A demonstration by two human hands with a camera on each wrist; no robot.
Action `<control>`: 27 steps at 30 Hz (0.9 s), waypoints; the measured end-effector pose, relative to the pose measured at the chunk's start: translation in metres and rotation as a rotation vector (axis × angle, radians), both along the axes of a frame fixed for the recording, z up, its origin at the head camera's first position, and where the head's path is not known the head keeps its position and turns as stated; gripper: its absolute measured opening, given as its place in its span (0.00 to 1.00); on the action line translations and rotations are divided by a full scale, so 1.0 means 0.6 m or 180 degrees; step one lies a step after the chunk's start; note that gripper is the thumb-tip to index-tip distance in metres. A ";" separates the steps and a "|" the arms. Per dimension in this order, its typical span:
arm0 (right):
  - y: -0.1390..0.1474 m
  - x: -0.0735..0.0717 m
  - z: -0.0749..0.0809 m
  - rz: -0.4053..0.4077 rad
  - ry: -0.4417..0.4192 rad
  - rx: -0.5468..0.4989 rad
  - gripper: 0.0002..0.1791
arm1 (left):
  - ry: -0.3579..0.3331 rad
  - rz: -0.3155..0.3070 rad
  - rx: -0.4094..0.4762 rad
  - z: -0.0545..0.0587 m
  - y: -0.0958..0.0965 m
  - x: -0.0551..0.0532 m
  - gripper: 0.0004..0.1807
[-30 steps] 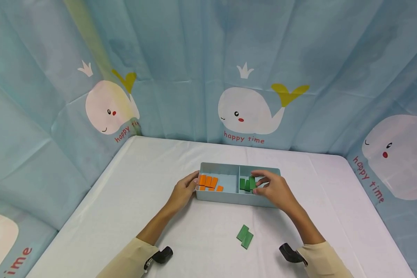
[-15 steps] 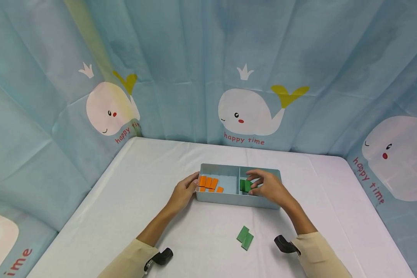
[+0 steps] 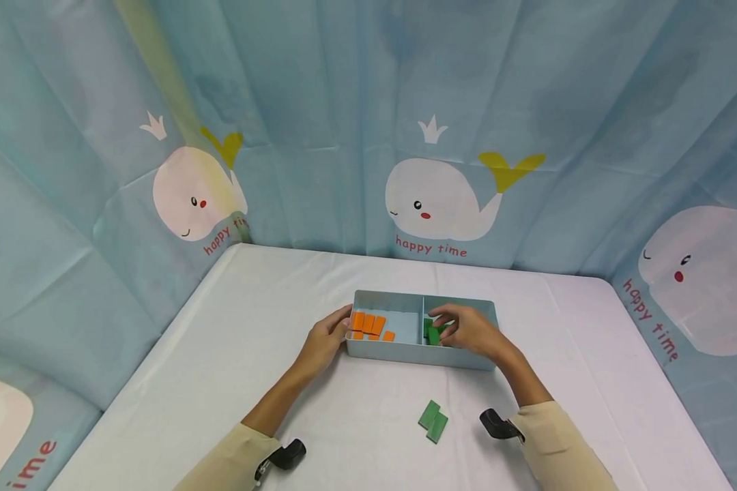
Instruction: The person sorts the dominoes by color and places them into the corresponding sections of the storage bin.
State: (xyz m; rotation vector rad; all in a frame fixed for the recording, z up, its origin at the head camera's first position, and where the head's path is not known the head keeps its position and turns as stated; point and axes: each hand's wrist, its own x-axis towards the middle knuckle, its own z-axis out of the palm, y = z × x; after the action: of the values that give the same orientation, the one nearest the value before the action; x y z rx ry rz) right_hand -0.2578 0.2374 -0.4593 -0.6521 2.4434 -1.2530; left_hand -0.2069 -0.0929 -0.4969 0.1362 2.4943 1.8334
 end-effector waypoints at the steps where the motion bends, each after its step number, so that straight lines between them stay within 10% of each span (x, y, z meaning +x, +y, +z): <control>1: -0.001 -0.001 -0.001 0.0029 -0.0041 -0.0026 0.31 | 0.0001 -0.0004 -0.0005 0.000 0.000 0.000 0.28; 10: -0.004 0.000 -0.001 0.0124 -0.0336 -0.0199 0.32 | 0.0002 0.0011 -0.0044 -0.001 0.002 0.001 0.28; 27: 0.018 0.018 0.001 -0.0247 0.0044 -0.0252 0.34 | 0.0011 0.0000 -0.0008 0.000 0.000 0.000 0.28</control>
State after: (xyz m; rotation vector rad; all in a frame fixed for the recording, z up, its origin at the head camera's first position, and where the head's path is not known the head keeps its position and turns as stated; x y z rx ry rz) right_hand -0.2467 0.2484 -0.4585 -0.5935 2.4628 -1.3856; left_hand -0.2070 -0.0929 -0.4970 0.1397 2.4988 1.8315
